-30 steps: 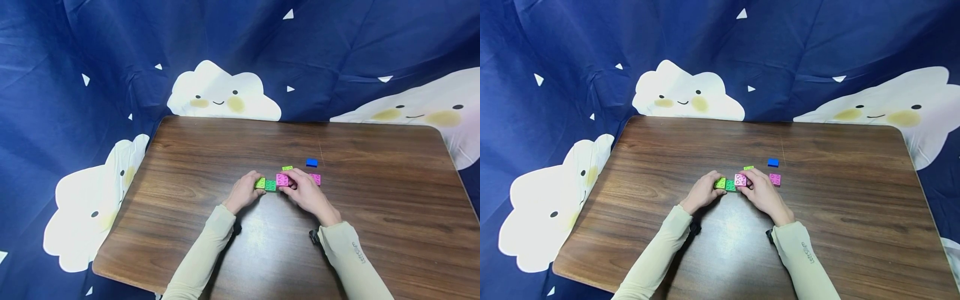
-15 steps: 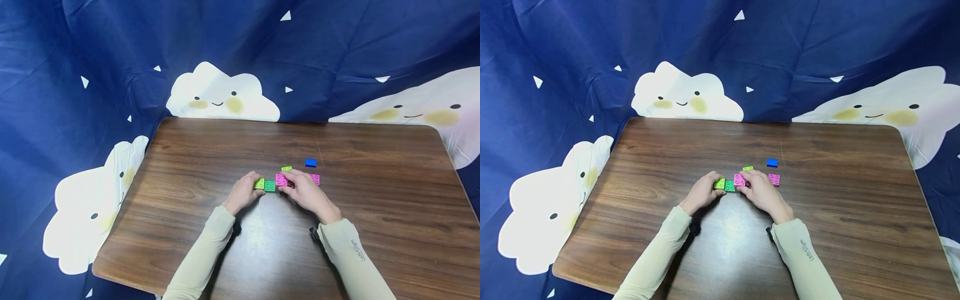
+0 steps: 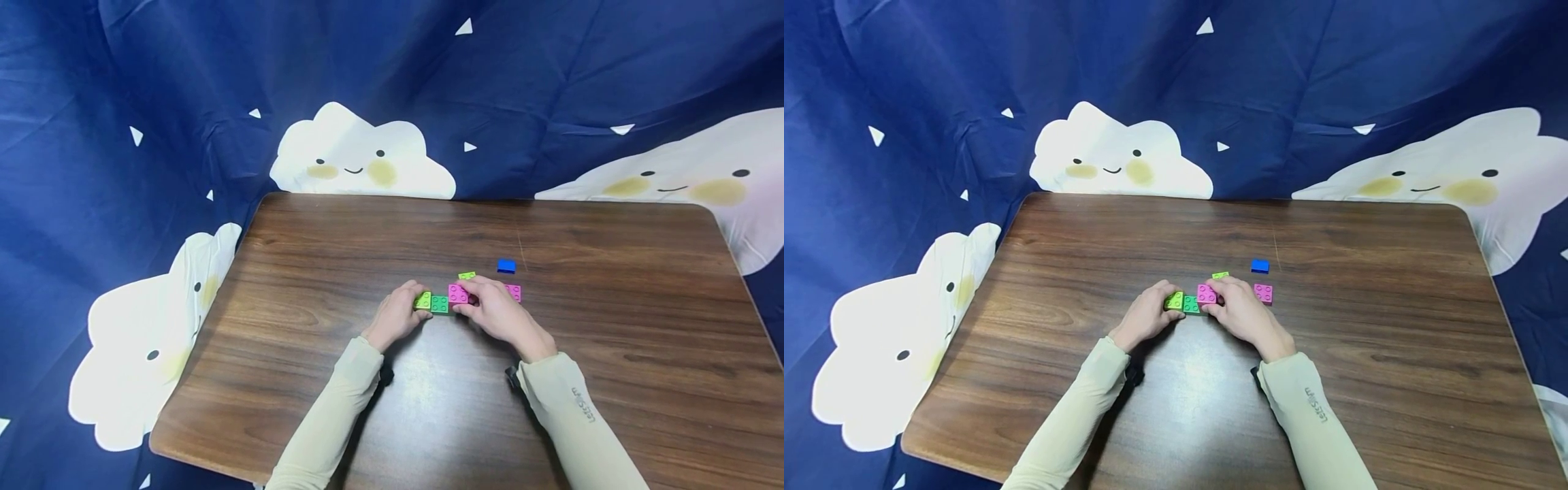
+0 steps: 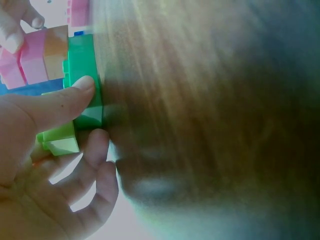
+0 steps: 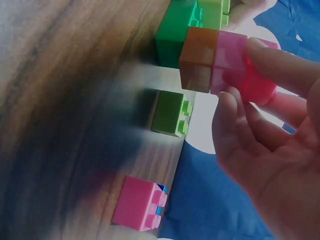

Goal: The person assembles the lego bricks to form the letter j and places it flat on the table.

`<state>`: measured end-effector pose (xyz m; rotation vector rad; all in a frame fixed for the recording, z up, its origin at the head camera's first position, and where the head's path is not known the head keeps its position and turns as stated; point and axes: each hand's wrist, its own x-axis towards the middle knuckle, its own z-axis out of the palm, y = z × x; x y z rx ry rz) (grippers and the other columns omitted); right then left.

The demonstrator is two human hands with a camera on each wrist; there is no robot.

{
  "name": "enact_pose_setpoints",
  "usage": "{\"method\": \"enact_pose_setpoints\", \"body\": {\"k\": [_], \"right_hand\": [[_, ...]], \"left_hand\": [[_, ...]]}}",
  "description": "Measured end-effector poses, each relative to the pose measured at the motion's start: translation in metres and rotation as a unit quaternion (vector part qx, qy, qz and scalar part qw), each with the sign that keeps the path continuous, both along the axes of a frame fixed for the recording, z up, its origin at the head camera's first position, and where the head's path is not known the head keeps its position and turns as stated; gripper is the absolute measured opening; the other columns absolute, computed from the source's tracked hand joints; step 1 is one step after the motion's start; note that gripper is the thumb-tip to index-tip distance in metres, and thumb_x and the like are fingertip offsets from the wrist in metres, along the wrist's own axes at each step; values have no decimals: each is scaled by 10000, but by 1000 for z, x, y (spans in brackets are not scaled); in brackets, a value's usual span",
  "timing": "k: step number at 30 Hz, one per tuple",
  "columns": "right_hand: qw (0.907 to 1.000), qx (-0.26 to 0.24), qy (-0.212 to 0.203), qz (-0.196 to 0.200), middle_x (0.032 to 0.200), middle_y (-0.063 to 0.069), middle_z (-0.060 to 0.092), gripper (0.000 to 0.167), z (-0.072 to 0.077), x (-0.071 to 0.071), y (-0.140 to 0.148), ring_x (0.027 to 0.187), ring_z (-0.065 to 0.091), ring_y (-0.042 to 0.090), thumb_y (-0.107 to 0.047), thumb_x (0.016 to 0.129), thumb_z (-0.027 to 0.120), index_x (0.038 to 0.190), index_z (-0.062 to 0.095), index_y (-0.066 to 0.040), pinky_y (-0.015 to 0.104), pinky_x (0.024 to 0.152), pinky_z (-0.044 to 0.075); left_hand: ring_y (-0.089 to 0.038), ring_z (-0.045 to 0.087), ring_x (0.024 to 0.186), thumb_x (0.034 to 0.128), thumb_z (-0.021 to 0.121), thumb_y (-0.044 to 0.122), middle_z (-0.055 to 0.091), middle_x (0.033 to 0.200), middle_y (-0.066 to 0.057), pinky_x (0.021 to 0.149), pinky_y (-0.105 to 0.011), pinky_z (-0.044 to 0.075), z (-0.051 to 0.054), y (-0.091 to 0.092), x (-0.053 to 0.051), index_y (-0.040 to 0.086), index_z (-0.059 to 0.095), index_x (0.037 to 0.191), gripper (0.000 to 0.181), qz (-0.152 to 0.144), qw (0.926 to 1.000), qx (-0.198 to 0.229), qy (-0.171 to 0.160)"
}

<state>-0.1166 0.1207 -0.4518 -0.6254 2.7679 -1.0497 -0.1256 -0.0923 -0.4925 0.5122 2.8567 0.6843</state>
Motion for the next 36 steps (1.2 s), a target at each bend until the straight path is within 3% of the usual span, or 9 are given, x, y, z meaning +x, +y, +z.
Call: {"method": "enact_pose_setpoints", "body": {"k": [4, 9, 13, 22, 29, 36], "right_hand": [[9998, 96, -166, 62, 1191, 221, 640, 481, 3, -3, 0, 1005, 627, 297, -191, 856, 728, 1255, 602, 46, 464, 893, 496], [9990, 208, -390, 97, 1016, 136, 664, 462, 6, -5, -1, 801, 550, 189, -208, 864, 719, 1247, 614, 30, 369, 748, 479], [9981, 219, -562, 134, 911, 82, 629, 425, 8, -7, -1, 745, 509, 163, -211, 870, 713, 1221, 630, 12, 317, 684, 435], [9961, 143, -854, 178, 832, 39, 575, 419, 6, -11, 2, 719, 484, 146, -221, 870, 714, 1217, 626, -3, 283, 631, 406], [9941, 158, -1062, 149, 889, 59, 596, 492, 6, -12, 3, 745, 501, 149, -235, 868, 716, 1277, 585, 6, 280, 647, 421], [9956, 250, -860, 269, 937, 79, 642, 388, 8, -15, 1, 781, 536, 165, -228, 843, 734, 1160, 652, -20, 321, 722, 452]], "left_hand": [[-99, 528, 777, 814, 761, 259, 559, 953, 47, 666, -263, 455, 0, 0, 0, 169, 652, 1151, 366, 1, 10000, 16, 11], [-98, 533, 781, 814, 760, 261, 567, 964, 50, 670, -263, 460, 0, -1, 0, 170, 650, 1150, 365, -6, 10000, 26, 22], [-98, 530, 779, 815, 759, 262, 565, 964, 47, 668, -261, 457, 0, -1, 0, 166, 649, 1160, 374, -11, 10000, 32, 7], [-93, 519, 767, 815, 758, 261, 554, 948, 47, 658, -258, 451, 0, -1, 1, 164, 649, 1166, 380, -25, 10000, 44, -27], [-94, 526, 775, 813, 760, 253, 559, 953, 46, 668, -263, 462, 0, -1, 1, 164, 651, 1157, 371, -28, 10000, 35, -2], [-92, 526, 774, 812, 761, 254, 557, 948, 49, 673, -258, 461, 0, -1, 0, 168, 652, 1152, 367, -22, 10000, 18, -7]]}}
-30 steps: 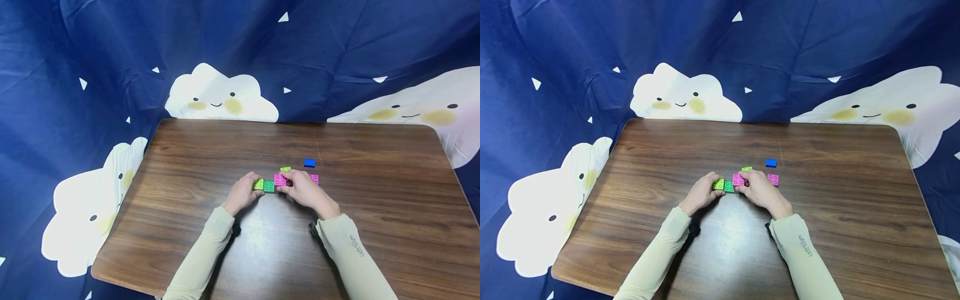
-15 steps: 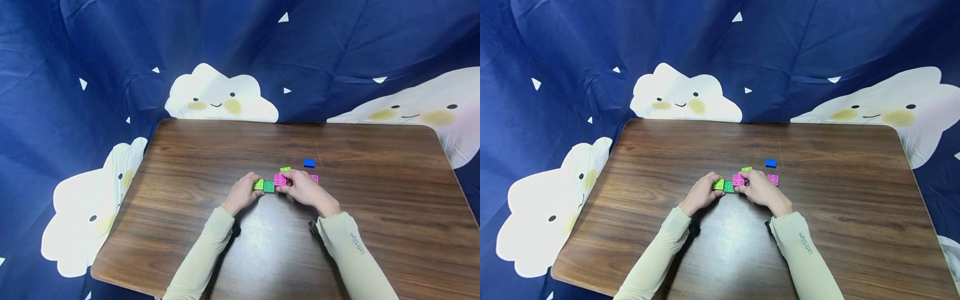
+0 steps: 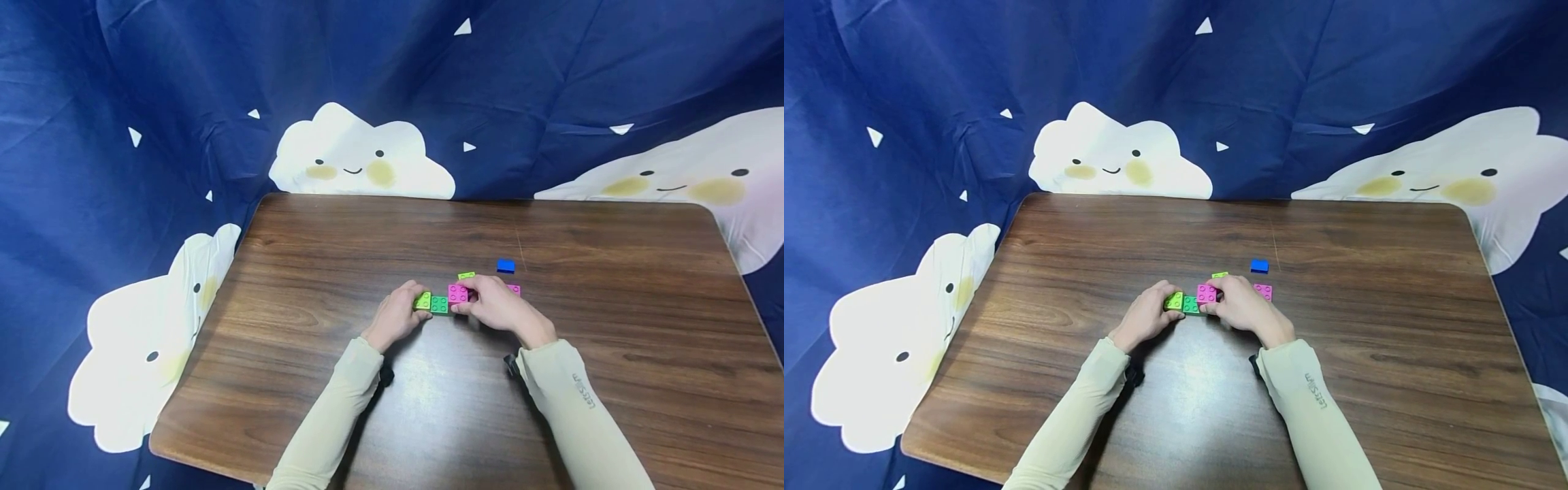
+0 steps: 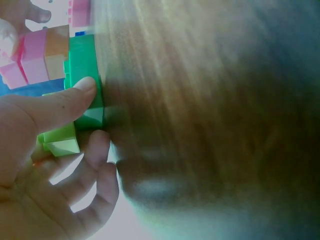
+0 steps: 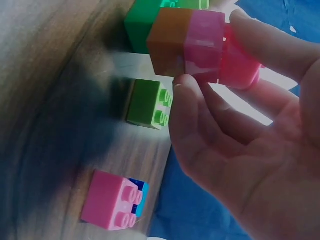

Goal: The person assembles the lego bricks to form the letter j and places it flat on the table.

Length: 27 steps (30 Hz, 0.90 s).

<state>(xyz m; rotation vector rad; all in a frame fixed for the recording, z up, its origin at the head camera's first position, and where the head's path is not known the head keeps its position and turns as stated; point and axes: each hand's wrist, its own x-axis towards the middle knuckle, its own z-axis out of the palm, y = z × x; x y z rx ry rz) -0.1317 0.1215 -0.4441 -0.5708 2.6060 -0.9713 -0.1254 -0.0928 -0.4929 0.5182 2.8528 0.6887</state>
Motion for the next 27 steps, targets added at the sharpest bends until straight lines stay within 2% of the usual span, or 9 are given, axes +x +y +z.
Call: {"method": "enact_pose_setpoints", "body": {"k": [4, 11, 13, 16, 19, 27], "right_hand": [[9999, 36, -58, 74, 928, 67, 639, 313, 1, -2, 0, 780, 537, 162, -224, 845, 728, 1091, 667, -41, 324, 731, 455], [9996, 168, -186, 95, 1187, 171, 635, 397, 2, -3, 0, 901, 573, 208, -245, 861, 712, 1172, 641, -9, 397, 842, 475], [9994, 194, -271, 83, 1150, 160, 639, 466, 1, -3, 0, 888, 564, 206, -263, 861, 712, 1230, 605, 1, 380, 815, 470], [9991, 216, -368, 56, 1006, 101, 631, 551, -1, -3, 2, 833, 542, 189, -295, 857, 717, 1293, 553, 0, 332, 740, 444], [9991, 212, -364, 1, 939, 65, 609, 557, -5, -3, 3, 805, 528, 179, -316, 849, 725, 1292, 548, -27, 301, 701, 417], [9998, 103, -152, -62, 1039, 85, 614, 466, -12, -1, 4, 851, 545, 193, -310, 836, 741, 1207, 590, -72, 328, 737, 433]], "left_hand": [[-91, 528, 781, 812, 759, 257, 561, 954, 50, 679, -255, 462, -1, 0, 0, 165, 651, 1154, 370, 3, 10000, 12, -16], [-90, 528, 779, 813, 759, 257, 560, 954, 49, 675, -255, 460, -1, 0, 1, 164, 650, 1154, 369, -3, 10000, 6, 6], [-90, 527, 776, 812, 761, 253, 558, 949, 49, 671, -255, 459, -1, 0, 1, 162, 652, 1150, 367, -1, 10000, 13, 5], [-94, 527, 774, 812, 762, 250, 555, 945, 46, 667, -259, 458, -1, -1, 1, 161, 652, 1152, 368, 8, 10000, 17, -15], [-95, 532, 783, 814, 761, 249, 558, 955, 47, 674, -266, 465, -1, -1, 1, 163, 651, 1158, 372, 3, 10000, 4, -11], [-97, 525, 776, 809, 768, 238, 559, 948, 45, 662, -270, 457, 0, 0, 0, 160, 652, 1145, 363, 13, 10000, 52, -1]]}}
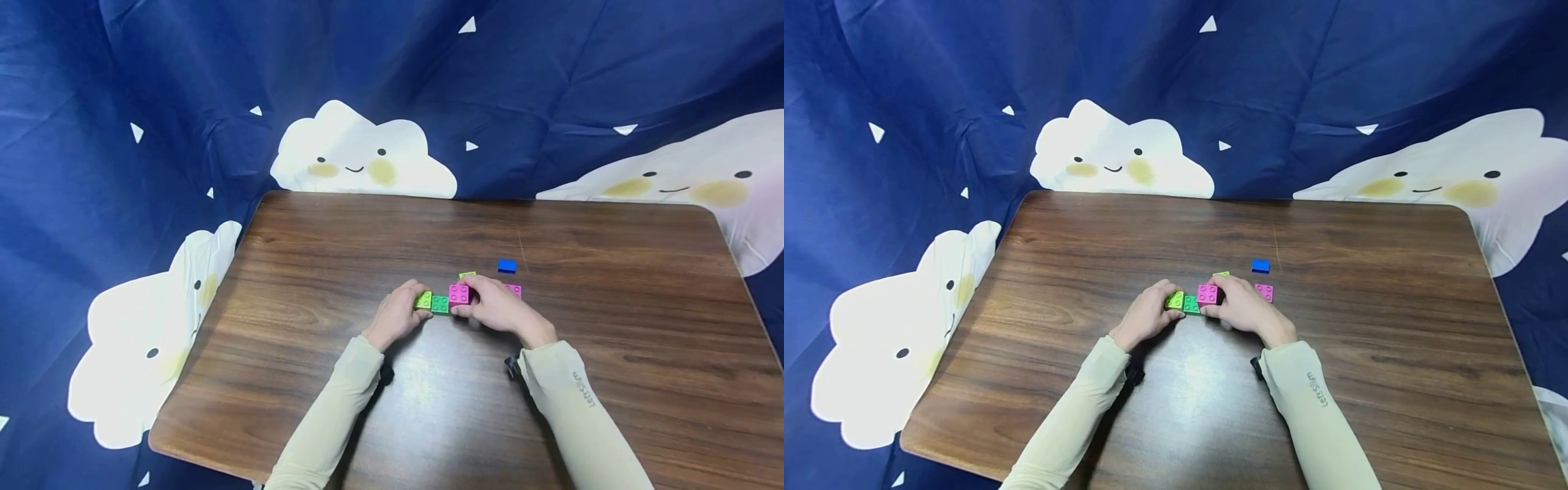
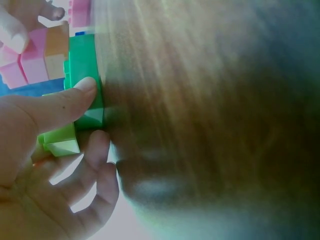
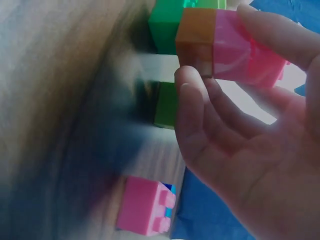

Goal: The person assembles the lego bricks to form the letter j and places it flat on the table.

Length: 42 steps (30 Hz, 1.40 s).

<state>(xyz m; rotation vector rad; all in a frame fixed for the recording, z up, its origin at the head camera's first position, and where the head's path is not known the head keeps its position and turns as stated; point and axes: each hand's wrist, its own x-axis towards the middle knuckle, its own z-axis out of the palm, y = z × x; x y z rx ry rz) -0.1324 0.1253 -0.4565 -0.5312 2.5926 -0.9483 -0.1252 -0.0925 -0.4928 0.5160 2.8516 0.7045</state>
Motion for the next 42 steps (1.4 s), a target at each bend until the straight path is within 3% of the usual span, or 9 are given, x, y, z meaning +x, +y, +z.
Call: {"method": "enact_pose_setpoints", "body": {"k": [4, 9, 14, 20, 24, 35, 42], "right_hand": [[9998, -117, -94, 111, 1017, 84, 583, 566, -2, 3, 4, 823, 545, 181, -302, 830, 753, 1288, 527, -59, 311, 715, 434], [9986, -476, -246, -34, 1126, 125, 584, 758, 3, 4, 16, 846, 553, 189, -382, 826, 746, 1411, 416, -31, 287, 710, 449], [9972, -512, 42, -551, 1195, 138, 598, 680, 4, 3, 34, 859, 527, 193, -472, 855, 686, 1356, 496, -54, 297, 705, 440], [9914, -529, 439, -1110, 1116, 149, 567, 558, -4, 8, 56, 915, 504, 229, -427, 890, 660, 1267, 560, -27, 345, 782, 406], [9886, -482, 479, -1343, 1082, 154, 530, 540, -11, 11, 68, 931, 480, 246, -396, 890, 670, 1250, 558, -9, 351, 788, 387], [9938, -192, 108, -1089, 1015, 204, 482, 577, -31, 11, 81, 939, 405, 295, -205, 821, 745, 1298, 496, 2, 336, 740, 332], [9951, -84, 143, -975, 1081, 275, 490, 509, -31, 9, 78, 1021, 406, 368, -119, 787, 744, 1240, 536, -15, 481, 842, 365]], "left_hand": [[-90, 521, 773, 810, 765, 243, 557, 947, 49, 660, -259, 454, 0, 1, -1, 163, 652, 1149, 366, -33, 10000, -32, -12], [-95, 518, 766, 808, 769, 241, 555, 935, 44, 654, -258, 450, 0, 2, -1, 156, 654, 1143, 364, -32, 10000, 7, 4], [-92, 511, 759, 805, 772, 240, 552, 930, 47, 644, -251, 441, 0, 2, -1, 155, 655, 1137, 362, -21, 10000, 16, 31], [-91, 518, 760, 802, 770, 237, 557, 927, 51, 648, -253, 448, 0, 0, -1, 157, 660, 1118, 344, -10, 10000, 54, 65], [-86, 519, 765, 805, 766, 247, 557, 930, 55, 652, -250, 449, 0, 0, 0, 161, 659, 1126, 349, -15, 10000, 8, 57], [-89, 531, 785, 806, 764, 248, 569, 949, 52, 677, -272, 472, 0, -1, 0, 163, 658, 1114, 336, -31, 9999, -23, 103], [-92, 536, 794, 811, 763, 247, 574, 955, 47, 684, -270, 471, 1, -1, -1, 162, 656, 1122, 340, -26, 10000, -42, 82]]}}
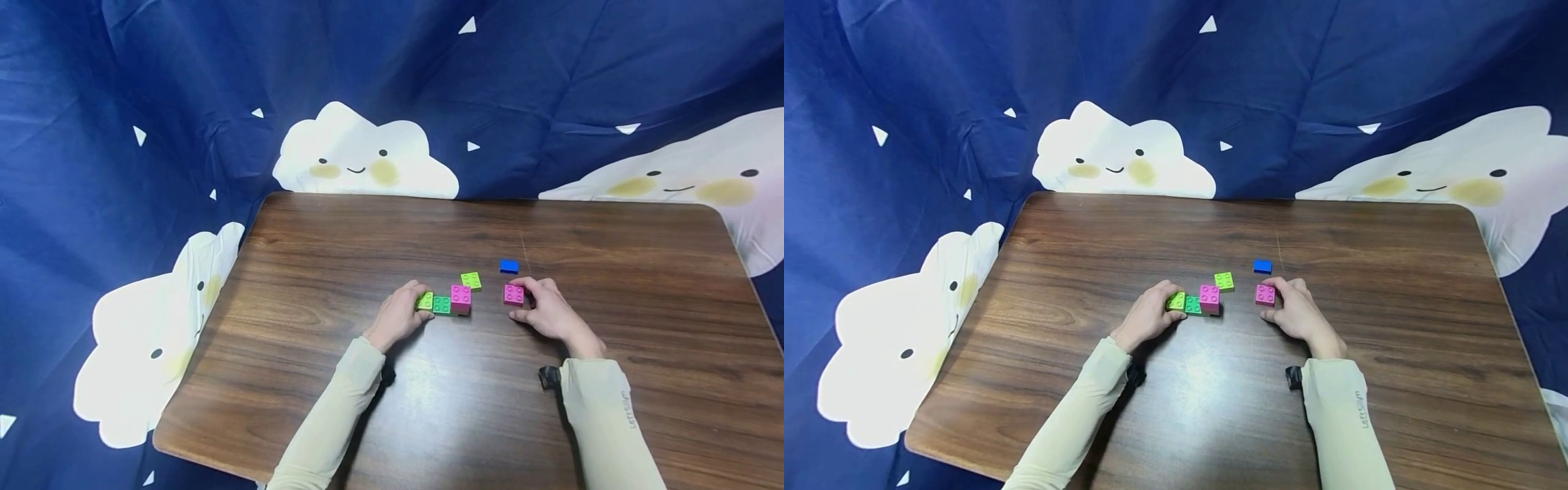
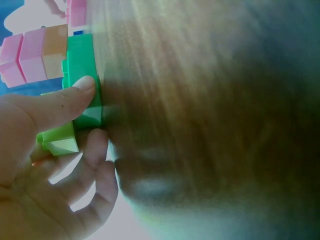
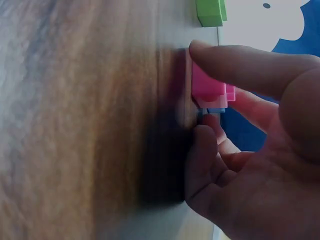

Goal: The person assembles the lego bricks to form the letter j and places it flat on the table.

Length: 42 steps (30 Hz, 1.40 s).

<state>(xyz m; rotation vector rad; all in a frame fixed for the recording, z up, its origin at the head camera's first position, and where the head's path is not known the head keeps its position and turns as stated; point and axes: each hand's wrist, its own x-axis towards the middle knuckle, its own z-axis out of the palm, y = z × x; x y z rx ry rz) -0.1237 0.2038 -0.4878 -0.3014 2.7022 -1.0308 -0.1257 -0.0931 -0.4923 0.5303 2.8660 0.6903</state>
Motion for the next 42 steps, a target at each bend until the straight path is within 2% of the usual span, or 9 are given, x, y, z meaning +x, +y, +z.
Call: {"method": "enact_pose_setpoints", "body": {"k": [7, 25, 42], "right_hand": [[10000, -22, -17, 19, 1059, 269, 468, 356, 1, 3, -1, 1024, 400, 393, -78, 773, 724, 1098, 591, -22, 472, 824, 331], [10000, 40, -5, -10, 1030, 241, 486, 349, -1, 2, -1, 992, 426, 371, -91, 766, 750, 1074, 596, -33, 449, 815, 341], [9999, 117, 7, 7, 982, 213, 514, 352, 0, -1, -1, 970, 429, 337, -93, 745, 757, 1032, 578, 5, 409, 797, 350]], "left_hand": [[-94, 545, 800, 808, 767, 246, 584, 967, 43, 693, -275, 481, 1, 0, 0, 157, 658, 1128, 350, -30, 10000, -1, 55], [-89, 535, 781, 807, 767, 249, 573, 947, 45, 677, -256, 471, -1, 0, 0, 155, 658, 1132, 356, -38, 10000, -22, 59], [-94, 535, 773, 803, 771, 251, 573, 941, 45, 671, -269, 473, -1, 0, 0, 157, 659, 1119, 348, -30, 10000, -12, 88]]}}
